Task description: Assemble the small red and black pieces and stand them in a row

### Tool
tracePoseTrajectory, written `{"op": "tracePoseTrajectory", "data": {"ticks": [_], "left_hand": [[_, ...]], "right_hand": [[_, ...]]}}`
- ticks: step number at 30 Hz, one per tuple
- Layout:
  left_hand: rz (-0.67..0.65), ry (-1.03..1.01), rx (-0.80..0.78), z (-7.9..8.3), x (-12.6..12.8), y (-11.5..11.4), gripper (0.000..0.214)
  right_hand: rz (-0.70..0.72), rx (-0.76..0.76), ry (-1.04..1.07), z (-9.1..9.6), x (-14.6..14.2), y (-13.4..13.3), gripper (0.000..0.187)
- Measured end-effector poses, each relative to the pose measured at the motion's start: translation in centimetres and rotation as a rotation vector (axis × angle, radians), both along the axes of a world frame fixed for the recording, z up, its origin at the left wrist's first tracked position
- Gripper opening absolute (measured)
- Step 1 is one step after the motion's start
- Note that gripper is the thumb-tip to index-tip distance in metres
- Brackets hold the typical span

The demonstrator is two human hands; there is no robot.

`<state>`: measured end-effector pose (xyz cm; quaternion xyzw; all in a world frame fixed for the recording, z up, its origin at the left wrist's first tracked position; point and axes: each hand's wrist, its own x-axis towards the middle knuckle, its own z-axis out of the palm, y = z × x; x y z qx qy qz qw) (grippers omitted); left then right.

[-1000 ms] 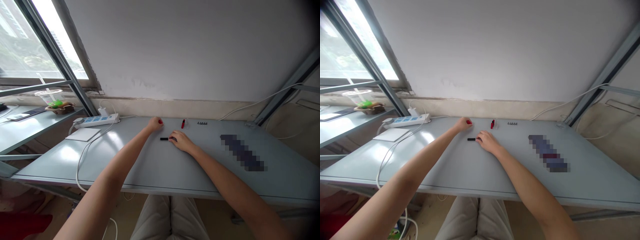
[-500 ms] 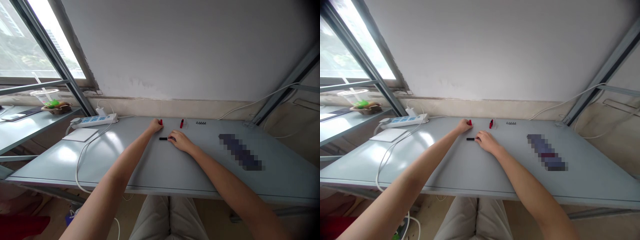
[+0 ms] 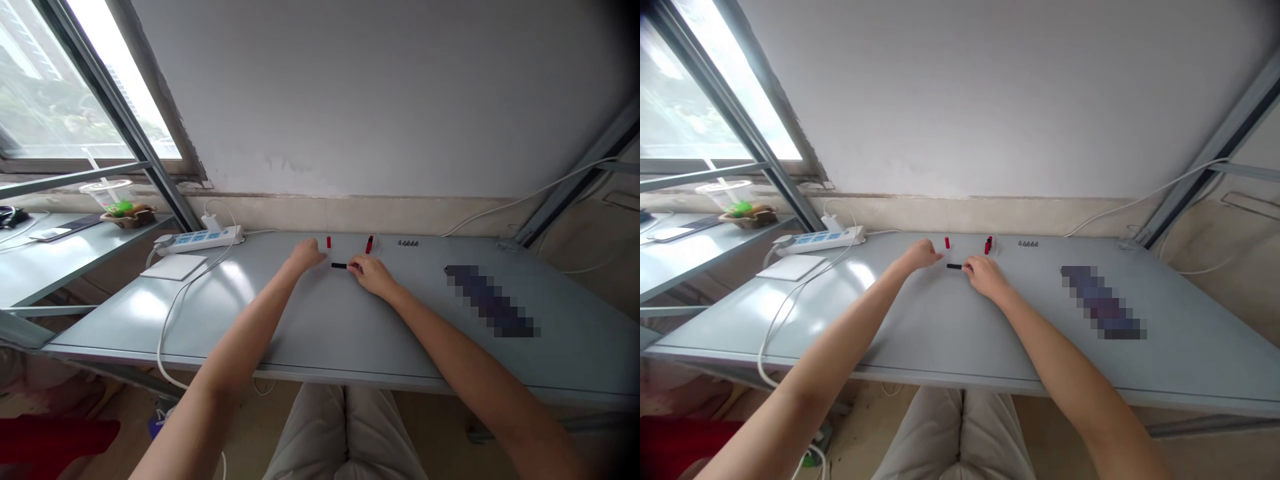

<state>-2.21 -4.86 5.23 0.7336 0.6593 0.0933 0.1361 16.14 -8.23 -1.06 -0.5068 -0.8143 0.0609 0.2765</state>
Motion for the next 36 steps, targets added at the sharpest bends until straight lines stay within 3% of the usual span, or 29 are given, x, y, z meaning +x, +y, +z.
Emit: {"op": "tracePoseTrajectory", "data": {"ticks": [2, 5, 9, 12, 16, 23, 36], "left_hand": [[-0.073, -0.072, -0.067, 0.7, 0.9, -1.4, 0.027], [-0.145, -0.284, 0.027, 0.7, 2.4, -2.7, 0.028], [-0.163, -0.686, 0.104, -1.2, 3.5, -2.6, 0.021], [-0.072, -0.956, 0.051, -3.0, 3.7, -2.2, 0.020], [-0.085, -1.195, -0.034, -4.1, 4.2, -2.6, 0.017], [-0.022, -1.309, -0.081, -4.0, 4.6, -3.5, 0.017], [0.025, -1.458, -0.115, -5.3, 4.6, -2.6, 0.019]], "right_hand": [[-0.084, -0.006, 0.084, 0.0, 0.3, 0.2, 0.016], [-0.144, 0.032, 0.220, 0.0, 0.9, 0.5, 0.017], [-0.120, 0.082, 0.326, 0.3, 1.6, 0.8, 0.017], [-0.061, 0.090, 0.334, 0.6, 1.7, 0.7, 0.016], [-0.018, 0.114, 0.313, 0.8, 1.5, 0.4, 0.016], [-0.017, 0.146, 0.241, 0.6, 1.3, 0.3, 0.016], [-0.044, 0.195, 0.100, 0.6, 1.2, 0.1, 0.015]]}}
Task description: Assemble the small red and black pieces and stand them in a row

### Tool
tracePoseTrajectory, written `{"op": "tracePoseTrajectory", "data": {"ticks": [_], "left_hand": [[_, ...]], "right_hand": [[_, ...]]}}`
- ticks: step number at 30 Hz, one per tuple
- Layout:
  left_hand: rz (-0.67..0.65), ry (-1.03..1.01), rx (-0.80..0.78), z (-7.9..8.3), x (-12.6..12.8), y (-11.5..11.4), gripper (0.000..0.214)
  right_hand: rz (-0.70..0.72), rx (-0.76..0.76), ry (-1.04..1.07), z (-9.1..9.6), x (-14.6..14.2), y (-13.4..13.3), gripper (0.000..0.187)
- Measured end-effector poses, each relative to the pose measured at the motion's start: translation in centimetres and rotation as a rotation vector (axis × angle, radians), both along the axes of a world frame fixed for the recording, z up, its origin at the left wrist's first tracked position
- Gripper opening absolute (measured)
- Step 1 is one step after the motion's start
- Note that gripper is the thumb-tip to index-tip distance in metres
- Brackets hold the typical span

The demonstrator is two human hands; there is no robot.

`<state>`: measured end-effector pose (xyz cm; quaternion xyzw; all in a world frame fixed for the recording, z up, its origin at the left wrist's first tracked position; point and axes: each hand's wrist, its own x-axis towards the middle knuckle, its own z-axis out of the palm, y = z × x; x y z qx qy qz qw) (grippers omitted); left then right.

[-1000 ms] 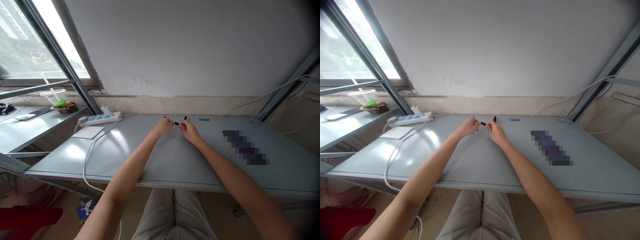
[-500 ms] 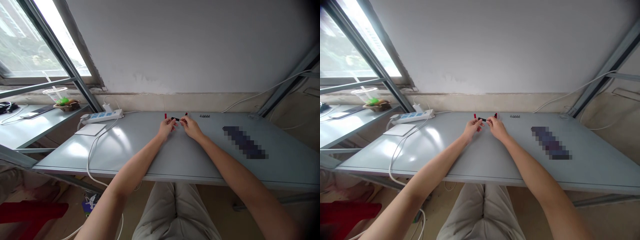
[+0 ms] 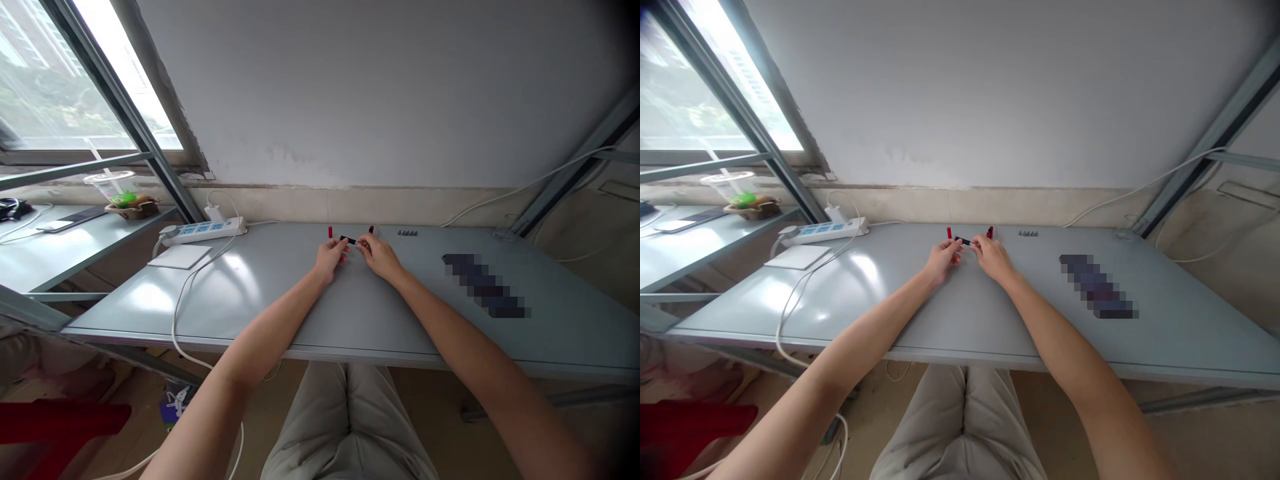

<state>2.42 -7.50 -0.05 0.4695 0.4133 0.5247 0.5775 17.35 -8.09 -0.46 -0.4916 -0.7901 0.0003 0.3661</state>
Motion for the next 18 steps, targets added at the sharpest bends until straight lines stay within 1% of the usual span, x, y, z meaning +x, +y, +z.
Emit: {"op": "tracePoseTrajectory", "data": {"ticks": [11, 14, 18], "left_hand": [[0.061, -0.039, -0.042, 0.43, 0.00, -0.33, 0.013], [0.057, -0.022, -0.035, 0.38, -0.03, -0.29, 0.013], [0.025, -0.003, -0.021, 0.12, 0.04, -0.14, 0.017]], "right_hand": [[-0.025, -0.001, -0.042, -0.02, -0.02, -0.19, 0.016], [-0.025, -0.018, -0.034, 0.01, -0.08, -0.33, 0.021], [-0.044, -0.060, -0.058, 0.08, -0.17, -0.40, 0.022]]}}
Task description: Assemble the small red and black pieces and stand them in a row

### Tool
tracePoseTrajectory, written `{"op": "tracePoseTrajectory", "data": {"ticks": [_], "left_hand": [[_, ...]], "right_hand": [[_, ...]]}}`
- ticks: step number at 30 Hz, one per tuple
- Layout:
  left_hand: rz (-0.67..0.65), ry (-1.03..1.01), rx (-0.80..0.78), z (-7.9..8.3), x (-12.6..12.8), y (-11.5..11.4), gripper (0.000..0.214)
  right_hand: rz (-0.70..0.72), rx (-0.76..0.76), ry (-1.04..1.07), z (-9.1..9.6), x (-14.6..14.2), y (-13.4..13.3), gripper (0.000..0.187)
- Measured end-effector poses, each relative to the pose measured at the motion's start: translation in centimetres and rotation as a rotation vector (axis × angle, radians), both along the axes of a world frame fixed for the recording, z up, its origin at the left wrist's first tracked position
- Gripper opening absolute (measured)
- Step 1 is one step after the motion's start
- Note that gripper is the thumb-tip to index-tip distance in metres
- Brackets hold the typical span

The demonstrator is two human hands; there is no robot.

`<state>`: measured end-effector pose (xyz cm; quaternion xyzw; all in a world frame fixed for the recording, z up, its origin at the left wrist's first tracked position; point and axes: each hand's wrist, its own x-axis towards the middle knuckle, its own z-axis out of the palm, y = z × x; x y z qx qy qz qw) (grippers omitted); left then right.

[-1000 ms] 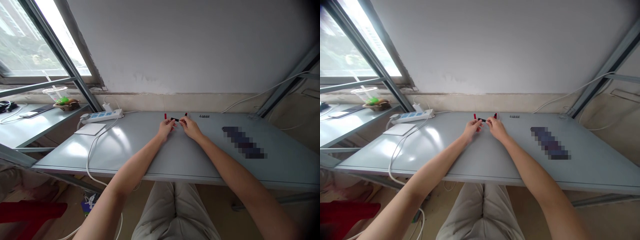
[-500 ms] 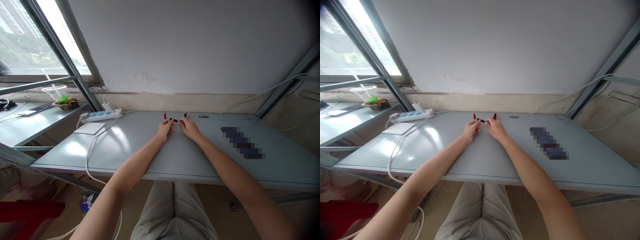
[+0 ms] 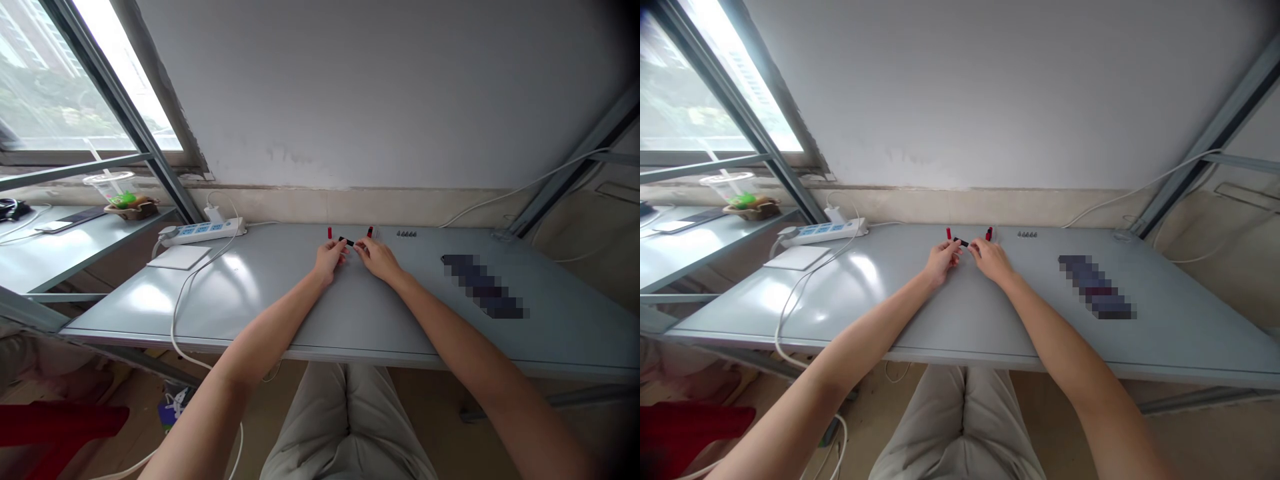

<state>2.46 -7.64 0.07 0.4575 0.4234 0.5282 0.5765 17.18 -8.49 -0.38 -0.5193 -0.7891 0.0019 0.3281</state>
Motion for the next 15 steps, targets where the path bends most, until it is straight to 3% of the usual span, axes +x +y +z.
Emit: {"op": "tracePoseTrajectory", "data": {"ticks": [15], "left_hand": [[0.017, 0.062, 0.007, -0.21, 0.06, -0.05, 0.019]], "right_hand": [[-0.049, -0.023, -0.066, -0.49, 0.49, 0.72, 0.008]]}}
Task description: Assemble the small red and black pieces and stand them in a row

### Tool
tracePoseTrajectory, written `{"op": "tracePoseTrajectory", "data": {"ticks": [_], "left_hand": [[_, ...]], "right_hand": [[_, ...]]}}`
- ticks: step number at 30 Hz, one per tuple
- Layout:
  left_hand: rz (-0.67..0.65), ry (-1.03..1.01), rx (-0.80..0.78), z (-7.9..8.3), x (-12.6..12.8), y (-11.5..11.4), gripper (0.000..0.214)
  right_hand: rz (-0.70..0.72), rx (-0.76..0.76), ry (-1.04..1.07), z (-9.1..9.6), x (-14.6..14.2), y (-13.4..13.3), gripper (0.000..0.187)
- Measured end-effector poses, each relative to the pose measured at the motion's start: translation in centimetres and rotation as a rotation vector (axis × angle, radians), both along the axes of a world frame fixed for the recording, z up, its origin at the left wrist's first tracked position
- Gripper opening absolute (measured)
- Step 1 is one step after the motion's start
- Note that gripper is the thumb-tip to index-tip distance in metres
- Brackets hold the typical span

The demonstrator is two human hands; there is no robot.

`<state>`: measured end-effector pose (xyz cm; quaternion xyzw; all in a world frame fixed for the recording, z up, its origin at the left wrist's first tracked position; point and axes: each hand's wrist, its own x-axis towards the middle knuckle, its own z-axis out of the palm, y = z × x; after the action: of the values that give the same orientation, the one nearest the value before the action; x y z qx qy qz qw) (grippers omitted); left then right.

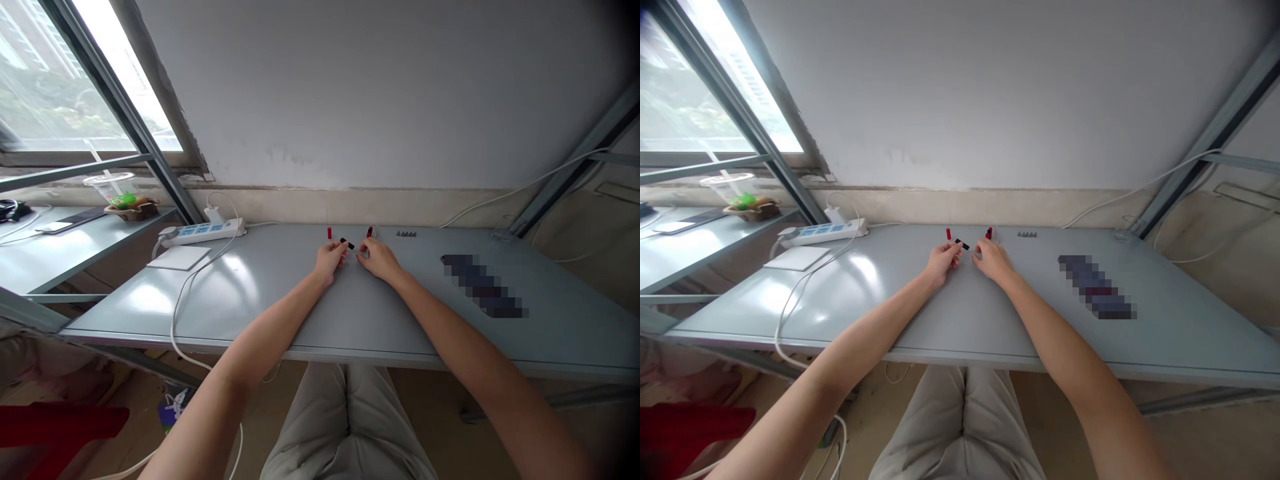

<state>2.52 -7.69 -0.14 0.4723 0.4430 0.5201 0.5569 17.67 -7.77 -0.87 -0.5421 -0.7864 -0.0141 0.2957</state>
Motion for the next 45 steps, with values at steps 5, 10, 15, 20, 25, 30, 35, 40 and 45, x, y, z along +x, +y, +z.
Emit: {"op": "tracePoseTrajectory", "data": {"ticks": [5, 10, 15, 20, 25, 30, 35, 40, 45], "left_hand": [[0.023, 0.024, -0.007, 0.3, 0.2, -0.4, 0.018], [0.028, 0.030, -0.017, 0.4, 0.2, -0.5, 0.018], [0.047, 0.022, -0.014, 0.4, 0.0, -0.2, 0.020], [0.054, 0.211, 0.138, 0.6, 0.0, -0.3, 0.015], [0.045, 0.508, 0.419, 0.9, 0.5, -0.8, 0.007], [0.011, 0.562, 0.418, 1.2, 1.8, 0.0, 0.005], [0.012, 0.727, 0.446, 1.2, 3.8, 1.9, 0.004], [0.086, 0.674, 0.386, -0.3, 5.1, 3.8, 0.013], [0.122, 0.745, 0.389, -1.4, 5.5, 4.7, 0.012]], "right_hand": [[-0.035, -0.027, -0.011, 0.1, 0.1, 0.0, 0.006], [-0.109, -0.085, -0.025, 0.5, 0.2, -0.1, 0.008], [-0.183, -0.098, -0.007, 0.5, 1.2, 0.3, 0.007], [-0.340, -0.120, 0.048, 0.1, 2.8, 1.2, 0.010], [-0.399, -0.154, 0.096, -1.1, 3.6, 2.0, 0.008], [-0.421, -0.139, 0.154, -1.9, 3.9, 2.4, 0.010], [-0.440, -0.128, 0.172, -2.0, 4.0, 2.4, 0.010], [-0.454, -0.158, 0.168, -1.7, 3.9, 2.2, 0.013], [-0.456, -0.190, 0.147, -1.3, 3.7, 2.0, 0.015]]}}
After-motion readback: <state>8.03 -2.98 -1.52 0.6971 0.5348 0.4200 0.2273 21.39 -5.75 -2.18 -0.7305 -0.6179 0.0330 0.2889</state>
